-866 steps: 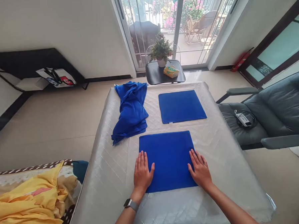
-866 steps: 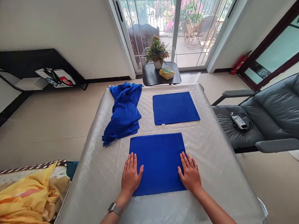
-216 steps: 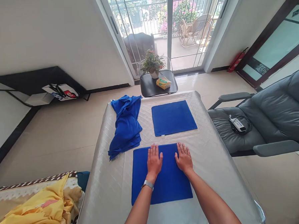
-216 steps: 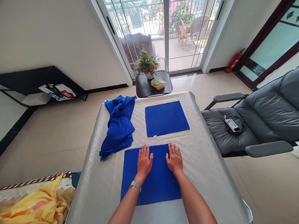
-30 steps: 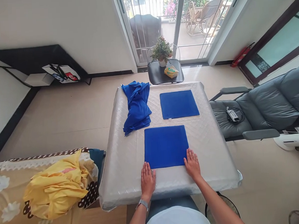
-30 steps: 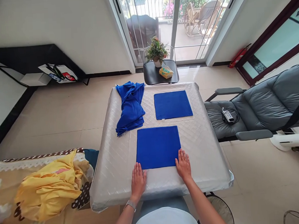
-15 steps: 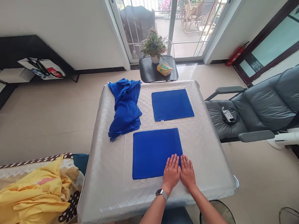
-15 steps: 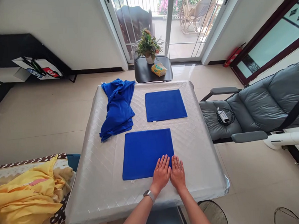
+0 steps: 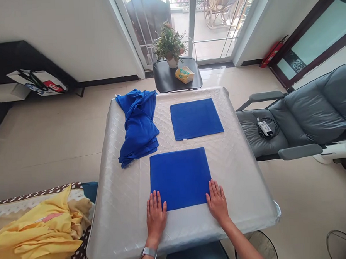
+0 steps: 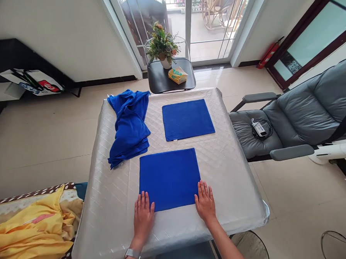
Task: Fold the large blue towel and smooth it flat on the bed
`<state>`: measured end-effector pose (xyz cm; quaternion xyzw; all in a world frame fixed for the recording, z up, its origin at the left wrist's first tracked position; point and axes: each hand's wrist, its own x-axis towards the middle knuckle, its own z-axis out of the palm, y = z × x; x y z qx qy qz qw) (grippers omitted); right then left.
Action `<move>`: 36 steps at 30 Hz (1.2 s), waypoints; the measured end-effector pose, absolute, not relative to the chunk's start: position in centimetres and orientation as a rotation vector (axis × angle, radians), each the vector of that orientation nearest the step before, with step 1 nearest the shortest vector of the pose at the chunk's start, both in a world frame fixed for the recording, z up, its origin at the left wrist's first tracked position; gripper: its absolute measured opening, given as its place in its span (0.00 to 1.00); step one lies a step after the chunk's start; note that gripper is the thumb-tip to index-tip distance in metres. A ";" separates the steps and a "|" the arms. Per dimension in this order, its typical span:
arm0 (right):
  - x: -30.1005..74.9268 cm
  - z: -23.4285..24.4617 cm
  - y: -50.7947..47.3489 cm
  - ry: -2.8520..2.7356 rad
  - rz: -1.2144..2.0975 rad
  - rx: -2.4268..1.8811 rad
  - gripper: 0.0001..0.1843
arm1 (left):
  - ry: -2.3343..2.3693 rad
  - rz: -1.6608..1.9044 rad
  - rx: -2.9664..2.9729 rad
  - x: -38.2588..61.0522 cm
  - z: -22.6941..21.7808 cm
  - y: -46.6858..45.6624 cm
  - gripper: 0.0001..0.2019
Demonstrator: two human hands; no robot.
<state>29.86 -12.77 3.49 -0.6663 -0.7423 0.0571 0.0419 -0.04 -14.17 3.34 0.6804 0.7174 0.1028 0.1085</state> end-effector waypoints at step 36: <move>29.5 2.8 -8.8 -2.267 0.190 -1.997 0.35 | 2.182 0.307 1.873 1.7 2.4 -11.3 0.35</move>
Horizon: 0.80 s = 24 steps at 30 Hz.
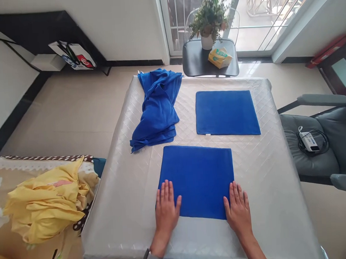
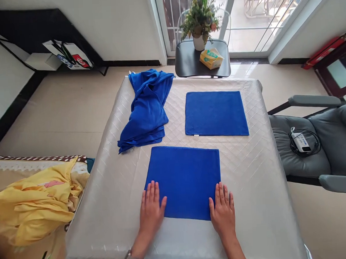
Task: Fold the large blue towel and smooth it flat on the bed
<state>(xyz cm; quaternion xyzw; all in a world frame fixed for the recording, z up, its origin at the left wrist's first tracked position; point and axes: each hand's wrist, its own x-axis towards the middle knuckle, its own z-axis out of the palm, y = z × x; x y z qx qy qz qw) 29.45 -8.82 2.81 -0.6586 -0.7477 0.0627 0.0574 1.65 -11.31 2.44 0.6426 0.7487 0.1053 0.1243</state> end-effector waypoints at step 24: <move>27.8 2.7 -3.3 -2.356 0.126 -1.925 0.36 | 1.483 0.496 2.255 17.0 5.2 -2.7 0.35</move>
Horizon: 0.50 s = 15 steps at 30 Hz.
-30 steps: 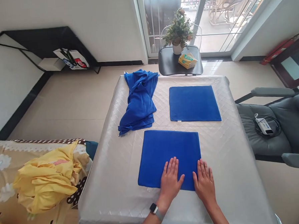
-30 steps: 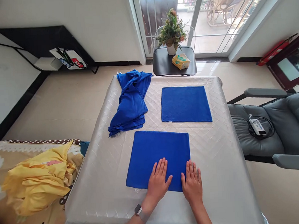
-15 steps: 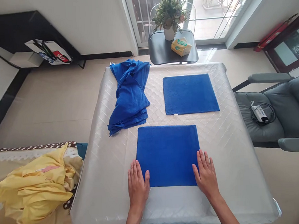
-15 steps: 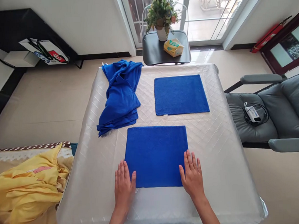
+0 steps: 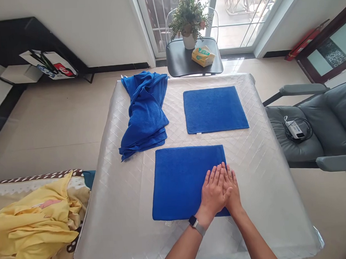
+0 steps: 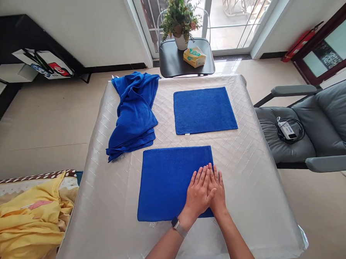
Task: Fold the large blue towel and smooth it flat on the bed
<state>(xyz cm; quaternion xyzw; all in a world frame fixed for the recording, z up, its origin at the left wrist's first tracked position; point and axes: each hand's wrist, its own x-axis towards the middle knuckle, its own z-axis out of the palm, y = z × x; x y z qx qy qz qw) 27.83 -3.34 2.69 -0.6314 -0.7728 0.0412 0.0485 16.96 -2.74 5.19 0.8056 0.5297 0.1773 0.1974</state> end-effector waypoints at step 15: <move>27.5 3.5 -2.9 -2.308 0.196 -2.009 0.35 | 2.293 0.275 1.872 2.4 3.1 -7.7 0.32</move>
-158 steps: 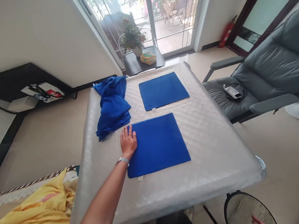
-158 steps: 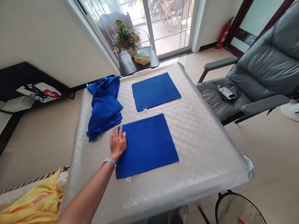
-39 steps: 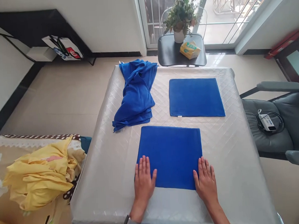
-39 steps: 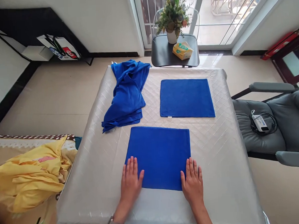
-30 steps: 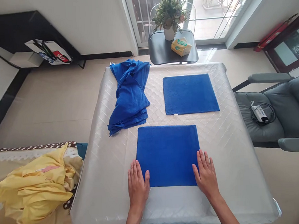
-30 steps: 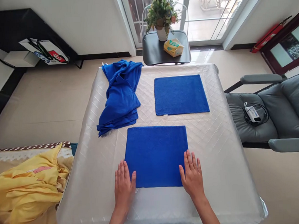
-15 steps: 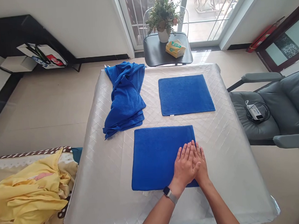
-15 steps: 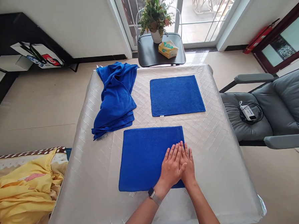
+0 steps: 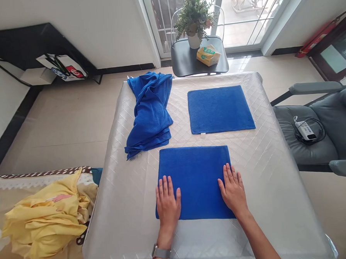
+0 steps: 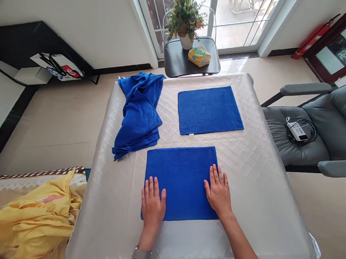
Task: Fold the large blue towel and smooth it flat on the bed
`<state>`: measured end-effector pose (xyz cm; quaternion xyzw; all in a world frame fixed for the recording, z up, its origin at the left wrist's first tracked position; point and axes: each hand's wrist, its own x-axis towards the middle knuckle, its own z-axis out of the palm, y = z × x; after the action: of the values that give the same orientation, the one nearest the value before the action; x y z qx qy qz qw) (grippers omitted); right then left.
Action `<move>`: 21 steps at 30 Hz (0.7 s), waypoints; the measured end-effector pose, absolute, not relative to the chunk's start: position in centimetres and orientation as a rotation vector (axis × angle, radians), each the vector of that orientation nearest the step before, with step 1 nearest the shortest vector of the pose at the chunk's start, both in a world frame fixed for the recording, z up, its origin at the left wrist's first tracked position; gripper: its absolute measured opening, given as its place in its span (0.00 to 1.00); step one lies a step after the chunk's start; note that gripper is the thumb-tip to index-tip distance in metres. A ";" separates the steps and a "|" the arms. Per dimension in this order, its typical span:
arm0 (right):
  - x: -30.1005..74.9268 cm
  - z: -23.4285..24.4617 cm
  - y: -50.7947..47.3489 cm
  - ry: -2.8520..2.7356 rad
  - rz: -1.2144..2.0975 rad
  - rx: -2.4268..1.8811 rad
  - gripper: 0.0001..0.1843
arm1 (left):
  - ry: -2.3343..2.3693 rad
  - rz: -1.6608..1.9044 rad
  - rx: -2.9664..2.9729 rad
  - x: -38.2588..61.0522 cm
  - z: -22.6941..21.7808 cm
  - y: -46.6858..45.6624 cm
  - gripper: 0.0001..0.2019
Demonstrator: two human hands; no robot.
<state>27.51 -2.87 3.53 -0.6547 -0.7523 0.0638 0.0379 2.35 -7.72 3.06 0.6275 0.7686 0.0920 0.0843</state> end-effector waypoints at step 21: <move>27.9 2.6 2.5 -2.364 0.067 -1.967 0.37 | 1.585 0.588 2.261 15.6 5.3 1.5 0.25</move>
<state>27.93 2.50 2.62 -0.6392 -0.7681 0.0219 0.0330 15.56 1.51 5.30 0.7907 0.5544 0.2057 0.1584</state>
